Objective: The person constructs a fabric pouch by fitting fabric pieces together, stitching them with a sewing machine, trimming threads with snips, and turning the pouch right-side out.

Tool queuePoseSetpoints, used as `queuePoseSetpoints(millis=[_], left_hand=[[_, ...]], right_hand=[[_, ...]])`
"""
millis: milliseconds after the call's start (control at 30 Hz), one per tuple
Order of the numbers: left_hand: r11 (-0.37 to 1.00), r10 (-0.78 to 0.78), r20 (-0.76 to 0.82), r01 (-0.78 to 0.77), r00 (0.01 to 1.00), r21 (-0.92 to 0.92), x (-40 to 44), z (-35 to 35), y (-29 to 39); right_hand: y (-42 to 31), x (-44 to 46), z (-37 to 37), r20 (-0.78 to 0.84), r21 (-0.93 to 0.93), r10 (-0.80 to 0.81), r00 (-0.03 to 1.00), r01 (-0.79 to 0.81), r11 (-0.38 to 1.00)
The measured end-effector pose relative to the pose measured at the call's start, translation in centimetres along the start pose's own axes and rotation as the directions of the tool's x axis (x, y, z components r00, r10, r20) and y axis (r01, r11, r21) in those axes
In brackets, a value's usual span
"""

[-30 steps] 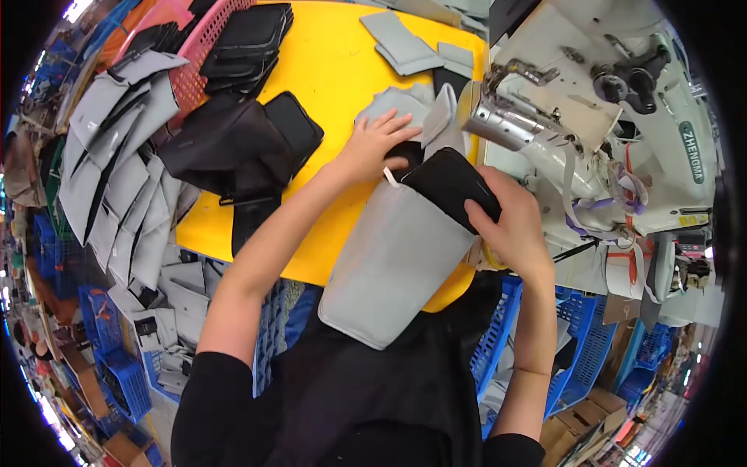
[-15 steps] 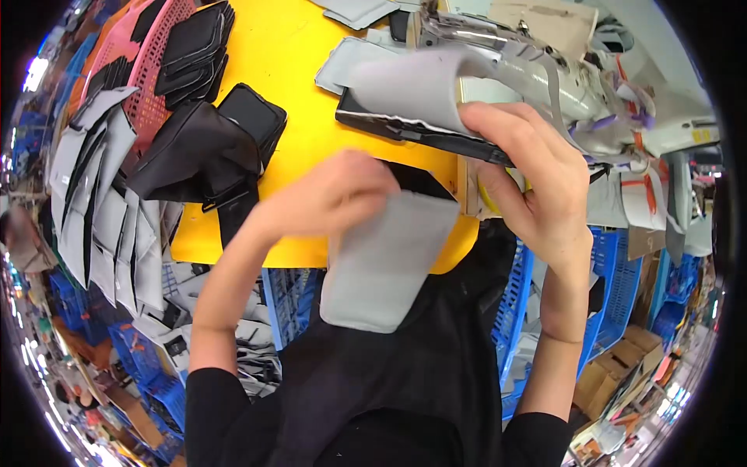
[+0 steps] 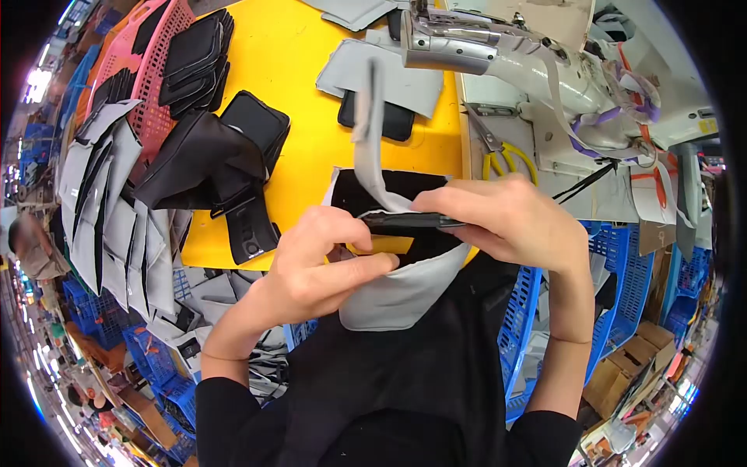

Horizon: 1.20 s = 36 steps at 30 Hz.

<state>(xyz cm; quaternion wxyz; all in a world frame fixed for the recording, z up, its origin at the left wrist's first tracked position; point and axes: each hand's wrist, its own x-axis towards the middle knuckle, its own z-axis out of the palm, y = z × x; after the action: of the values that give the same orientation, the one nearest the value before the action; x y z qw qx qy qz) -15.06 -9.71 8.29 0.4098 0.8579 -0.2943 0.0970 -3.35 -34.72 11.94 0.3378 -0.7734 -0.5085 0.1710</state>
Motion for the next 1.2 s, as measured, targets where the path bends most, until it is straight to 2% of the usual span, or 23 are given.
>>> queuePoseSetpoints(millis=[67,100,133,167,200,233,300,333,433,467,567,633,700,867,933,1033,1200], left_hand=[[0.988,0.089,-0.138,-0.07,0.986,0.134,0.9,0.1,0.5],[0.974,0.137,-0.198,-0.096,0.97,0.205,1.1,0.2,0.7],[0.973,0.14,-0.193,-0.099,0.971,0.206,1.2,0.2,0.9],[0.981,0.066,-0.176,-0.032,0.982,0.194,1.3,0.1,1.0],[0.983,-0.008,-0.157,0.037,0.988,0.182,1.3,0.0,1.1],[0.979,-0.084,-0.14,0.108,0.987,0.173,1.3,0.0,1.2],[0.974,-0.13,-0.133,0.152,0.983,0.169,0.8,-0.8,1.1],[0.967,-0.178,-0.13,0.198,0.975,0.162,0.4,-1.3,0.9],[0.959,-0.249,-0.107,0.26,0.963,0.115,0.3,-2.7,0.8],[0.959,-0.269,-0.077,0.274,0.96,0.074,0.5,-3.2,1.1],[0.95,-0.313,-0.025,0.313,0.949,-0.023,0.5,-3.3,1.2],[0.925,-0.354,0.022,0.354,0.935,-0.135,0.7,-3.1,1.2],[0.927,-0.345,0.033,0.346,0.938,-0.148,0.9,-3.1,1.1],[0.917,-0.374,0.079,0.381,0.924,-0.116,0.8,-3.6,1.5],[0.91,-0.396,0.091,0.404,0.914,-0.095,0.9,-3.5,1.9],[0.924,-0.382,0.027,0.382,0.924,-0.008,1.1,-3.0,2.8],[0.948,-0.315,0.018,0.316,0.949,-0.041,0.9,-3.0,2.2]], right_hand=[[0.1,0.8,0.2,0.048,0.011,-0.008,0.999,0.008,1.0],[-0.1,1.6,0.4,0.161,-0.007,-0.003,0.987,0.004,1.0],[-0.3,2.4,0.6,0.27,-0.027,0.002,0.963,0.006,1.0],[-0.3,2.8,0.6,0.372,-0.049,0.008,0.928,0.011,0.999],[-0.1,2.8,0.9,0.365,-0.049,0.007,0.931,0.011,0.999],[0.4,2.8,1.5,0.276,0.059,-0.019,0.961,0.003,0.998],[1.3,2.9,2.7,0.092,0.272,-0.045,0.995,0.019,0.962],[1.5,2.8,2.9,0.093,0.269,-0.05,0.994,0.023,0.963],[1.7,1.5,3.1,-0.21,0.38,-0.164,0.964,0.235,0.895],[1.6,1.3,2.9,-0.2,0.382,-0.171,0.965,0.238,0.893],[0.7,0.5,2.2,-0.149,0.215,-0.096,0.984,0.127,0.968],[0.3,0.1,2.3,-0.139,0.206,-0.067,0.988,0.095,0.974],[-0.2,-0.3,2.4,-0.12,0.198,-0.007,0.993,0.03,0.98],[-1.6,-0.5,3.2,-0.124,0.25,0.027,0.992,0.005,0.968],[-2.1,-0.4,3.3,-0.139,0.19,0.016,0.99,0.011,0.982],[-2.5,-0.3,3.2,-0.135,0.138,0.011,0.991,0.008,0.99],[-3.1,0.0,2.7,-0.096,0.093,0.029,0.995,-0.02,0.995]])
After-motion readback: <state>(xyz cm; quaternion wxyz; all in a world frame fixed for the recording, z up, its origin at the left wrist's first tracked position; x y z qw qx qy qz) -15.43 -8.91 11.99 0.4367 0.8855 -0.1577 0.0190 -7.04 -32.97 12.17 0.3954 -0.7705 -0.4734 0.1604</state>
